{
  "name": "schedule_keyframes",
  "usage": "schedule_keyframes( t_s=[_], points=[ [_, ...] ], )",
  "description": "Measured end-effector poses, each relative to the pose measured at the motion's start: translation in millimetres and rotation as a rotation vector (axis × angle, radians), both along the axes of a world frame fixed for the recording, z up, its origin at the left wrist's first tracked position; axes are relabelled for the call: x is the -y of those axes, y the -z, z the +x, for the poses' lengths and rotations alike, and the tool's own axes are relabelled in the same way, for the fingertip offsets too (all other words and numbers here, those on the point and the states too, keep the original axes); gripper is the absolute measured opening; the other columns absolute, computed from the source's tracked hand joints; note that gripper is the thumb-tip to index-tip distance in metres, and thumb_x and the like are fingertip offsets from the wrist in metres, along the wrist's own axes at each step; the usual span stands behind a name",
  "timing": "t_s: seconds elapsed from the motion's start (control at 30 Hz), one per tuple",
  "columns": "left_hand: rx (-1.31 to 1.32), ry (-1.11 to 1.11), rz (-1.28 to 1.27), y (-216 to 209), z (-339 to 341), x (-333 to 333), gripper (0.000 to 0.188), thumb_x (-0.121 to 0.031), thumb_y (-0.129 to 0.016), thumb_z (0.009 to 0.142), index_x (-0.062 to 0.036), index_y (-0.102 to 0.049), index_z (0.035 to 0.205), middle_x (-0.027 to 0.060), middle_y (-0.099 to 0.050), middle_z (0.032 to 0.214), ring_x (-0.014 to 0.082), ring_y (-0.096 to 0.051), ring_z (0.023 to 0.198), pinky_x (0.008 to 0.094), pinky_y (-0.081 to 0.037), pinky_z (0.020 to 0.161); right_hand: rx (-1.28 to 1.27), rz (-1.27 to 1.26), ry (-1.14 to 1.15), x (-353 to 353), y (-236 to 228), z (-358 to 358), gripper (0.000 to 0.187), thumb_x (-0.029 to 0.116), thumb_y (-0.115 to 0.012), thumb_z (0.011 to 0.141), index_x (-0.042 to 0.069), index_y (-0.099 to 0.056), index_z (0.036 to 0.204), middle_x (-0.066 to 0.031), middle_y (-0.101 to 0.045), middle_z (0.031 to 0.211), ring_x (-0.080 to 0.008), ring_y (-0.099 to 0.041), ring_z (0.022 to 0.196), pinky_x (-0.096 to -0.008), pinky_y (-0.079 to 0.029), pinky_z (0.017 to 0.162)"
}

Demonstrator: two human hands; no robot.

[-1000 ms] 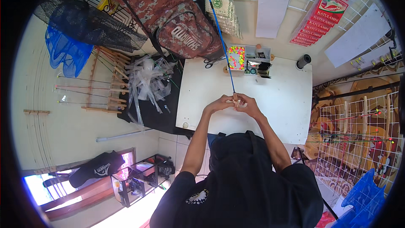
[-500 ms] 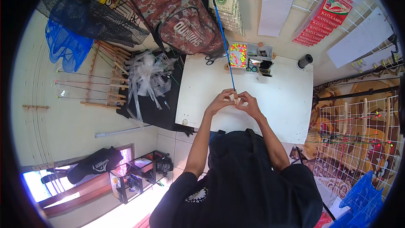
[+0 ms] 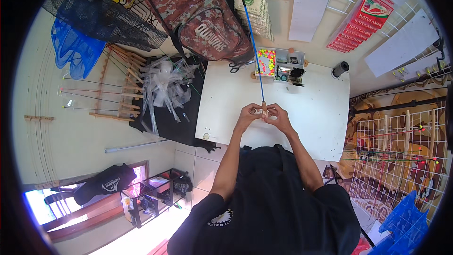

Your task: Threading fishing line through the guides of a rod and attaching a float.

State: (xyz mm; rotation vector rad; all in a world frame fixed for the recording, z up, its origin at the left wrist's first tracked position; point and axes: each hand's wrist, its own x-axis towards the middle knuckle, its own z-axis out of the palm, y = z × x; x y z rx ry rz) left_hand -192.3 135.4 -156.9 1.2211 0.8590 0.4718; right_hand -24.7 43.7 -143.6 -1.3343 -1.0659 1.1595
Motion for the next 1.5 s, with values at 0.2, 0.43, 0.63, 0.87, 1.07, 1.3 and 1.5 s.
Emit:
schedule_keyframes(
  t_s=[0.2,0.43,0.63,0.87,1.07,1.3,1.5],
  points=[
    [-0.052,-0.014,0.157,-8,4,2,0.027,-0.010,-0.084,0.072,-0.0068,-0.058,0.081,-0.0037,-0.056,0.077,0.0035,-0.047,0.074,0.0215,-0.038,0.067,-0.028,-0.031,0.014,2,5,1,0.047,0.010,-0.081,0.075,-0.001,-0.056,0.113,-0.0087,-0.068,0.102,-0.0141,-0.063,0.089,-0.0312,-0.051,0.086],
    [-0.223,0.256,0.186,3,-7,-3,0.023,-0.020,-0.074,0.086,-0.0065,-0.055,0.086,-0.0023,-0.056,0.078,0.0078,-0.050,0.073,0.0252,-0.043,0.069,-0.080,0.013,0.047,3,19,-6,0.047,0.007,-0.078,0.076,0.002,-0.049,0.113,-0.0109,-0.067,0.104,-0.0122,-0.061,0.087,-0.0281,-0.051,0.083],
    [-0.009,0.234,0.110,-4,-6,1,0.025,-0.029,-0.062,0.096,-0.0049,-0.056,0.091,0.0014,-0.060,0.085,0.0116,-0.057,0.082,0.0307,-0.048,0.076,-0.228,0.012,0.002,5,29,-6,0.045,0.001,-0.072,0.078,0.003,-0.042,0.113,-0.0131,-0.062,0.110,-0.0140,-0.062,0.091,-0.0293,-0.051,0.086],
    [-0.150,0.358,0.196,-19,-9,-10,0.021,-0.025,-0.058,0.098,-0.0042,-0.058,0.097,0.0004,-0.059,0.089,0.0099,-0.057,0.085,0.0280,-0.048,0.079,-0.158,-0.006,-0.045,5,18,-3,0.045,-0.003,-0.070,0.082,0.002,-0.041,0.116,-0.0114,-0.061,0.111,-0.0137,-0.062,0.097,-0.0275,-0.051,0.084],
    [-0.171,0.261,0.332,-26,-3,-2,0.021,-0.023,-0.063,0.094,-0.0027,-0.061,0.090,0.0032,-0.063,0.083,0.0121,-0.059,0.079,0.0296,-0.048,0.070,-0.001,-0.013,0.000,-3,5,-3,0.045,0.001,-0.076,0.079,-0.003,-0.054,0.118,-0.0135,-0.067,0.109,-0.0117,-0.066,0.083,-0.0259,-0.056,0.071],
    [-0.215,-0.139,0.494,-16,7,34,0.024,-0.021,-0.063,0.094,0.0009,-0.063,0.084,0.0102,-0.064,0.071,0.0136,-0.060,0.064,0.0288,-0.047,0.059,0.144,-0.055,0.167,-1,4,-14,0.044,0.002,-0.078,0.077,-0.003,-0.057,0.115,-0.0147,-0.069,0.108,-0.0124,-0.069,0.079,-0.0259,-0.057,0.070],
    [-0.208,-0.201,0.288,-24,7,44,0.019,-0.016,-0.062,0.094,0.0008,-0.062,0.087,0.0064,-0.065,0.072,0.0085,-0.060,0.068,0.0260,-0.048,0.064,0.137,-0.072,0.105,-1,3,-11,0.049,0.000,-0.080,0.073,-0.003,-0.056,0.116,-0.0141,-0.069,0.108,-0.0128,-0.069,0.079,-0.0256,-0.057,0.071]
  ],
)
